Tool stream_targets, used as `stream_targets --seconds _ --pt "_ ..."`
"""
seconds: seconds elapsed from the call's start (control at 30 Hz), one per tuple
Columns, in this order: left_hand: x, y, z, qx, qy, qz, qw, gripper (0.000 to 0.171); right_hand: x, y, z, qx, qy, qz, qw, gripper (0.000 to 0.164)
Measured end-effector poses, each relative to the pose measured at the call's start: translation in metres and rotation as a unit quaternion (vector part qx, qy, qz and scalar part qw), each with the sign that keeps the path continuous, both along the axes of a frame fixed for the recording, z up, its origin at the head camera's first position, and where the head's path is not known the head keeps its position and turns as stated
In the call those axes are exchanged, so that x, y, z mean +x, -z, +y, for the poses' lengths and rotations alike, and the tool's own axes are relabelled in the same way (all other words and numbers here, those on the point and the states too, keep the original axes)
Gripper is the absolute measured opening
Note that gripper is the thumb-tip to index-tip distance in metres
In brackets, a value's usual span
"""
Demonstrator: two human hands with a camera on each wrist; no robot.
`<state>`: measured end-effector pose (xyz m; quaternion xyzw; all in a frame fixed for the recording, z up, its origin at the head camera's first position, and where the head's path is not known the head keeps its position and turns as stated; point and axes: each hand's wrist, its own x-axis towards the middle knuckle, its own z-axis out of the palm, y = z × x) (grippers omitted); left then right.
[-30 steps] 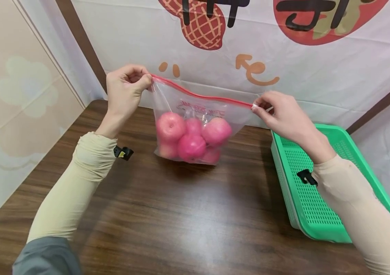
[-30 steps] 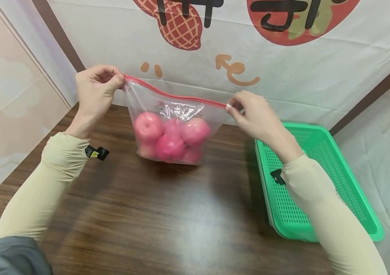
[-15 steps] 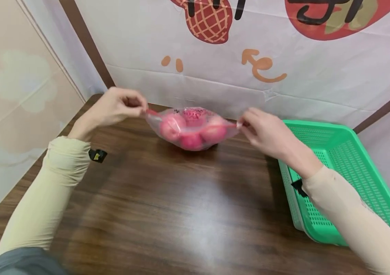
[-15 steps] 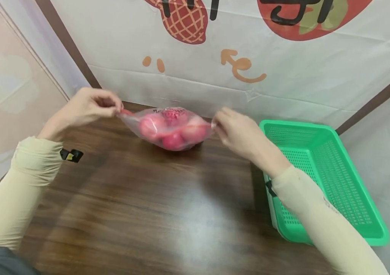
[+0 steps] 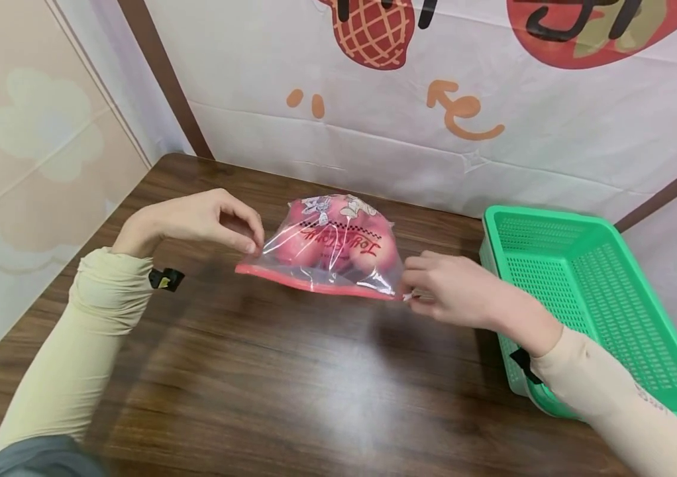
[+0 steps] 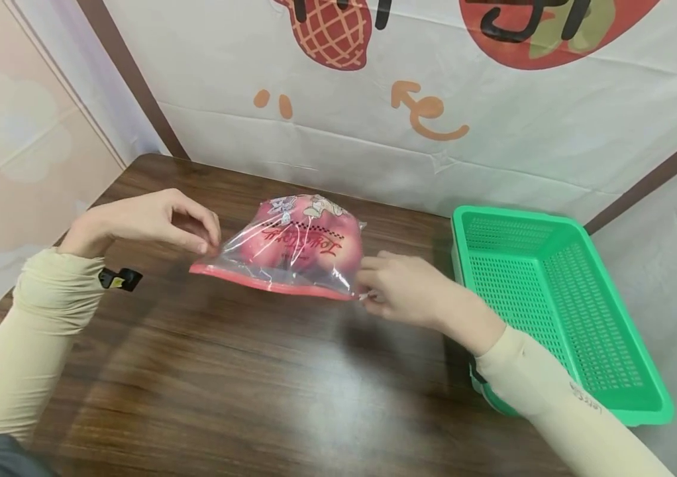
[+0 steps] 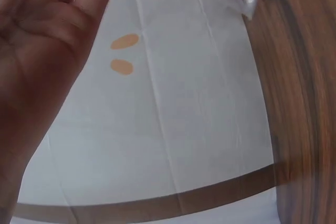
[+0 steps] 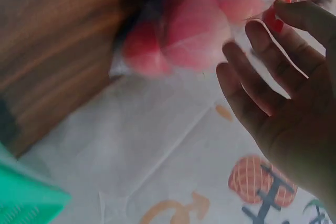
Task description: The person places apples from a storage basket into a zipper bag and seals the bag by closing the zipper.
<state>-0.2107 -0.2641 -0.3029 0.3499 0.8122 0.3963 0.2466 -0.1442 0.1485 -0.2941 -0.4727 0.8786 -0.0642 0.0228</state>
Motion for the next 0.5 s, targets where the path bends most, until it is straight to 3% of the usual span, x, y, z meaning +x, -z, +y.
stream_targets --seconds 0.23,0.4,0.5 --pt "0.004 0.016 0.013 -0.053 0.005 -0.053 0.9972 0.018 0.013 0.029 -0.013 0.018 -0.057 0.007 0.998 0.009" --pt "0.011 0.037 0.021 -0.093 0.014 -0.075 0.9927 0.018 0.025 0.055 -0.018 0.026 -0.063 0.006 0.998 0.011" --pt "0.018 0.046 0.02 -0.095 0.015 -0.092 0.9911 0.017 0.031 0.069 -0.022 0.019 -0.063 0.01 0.998 0.012"
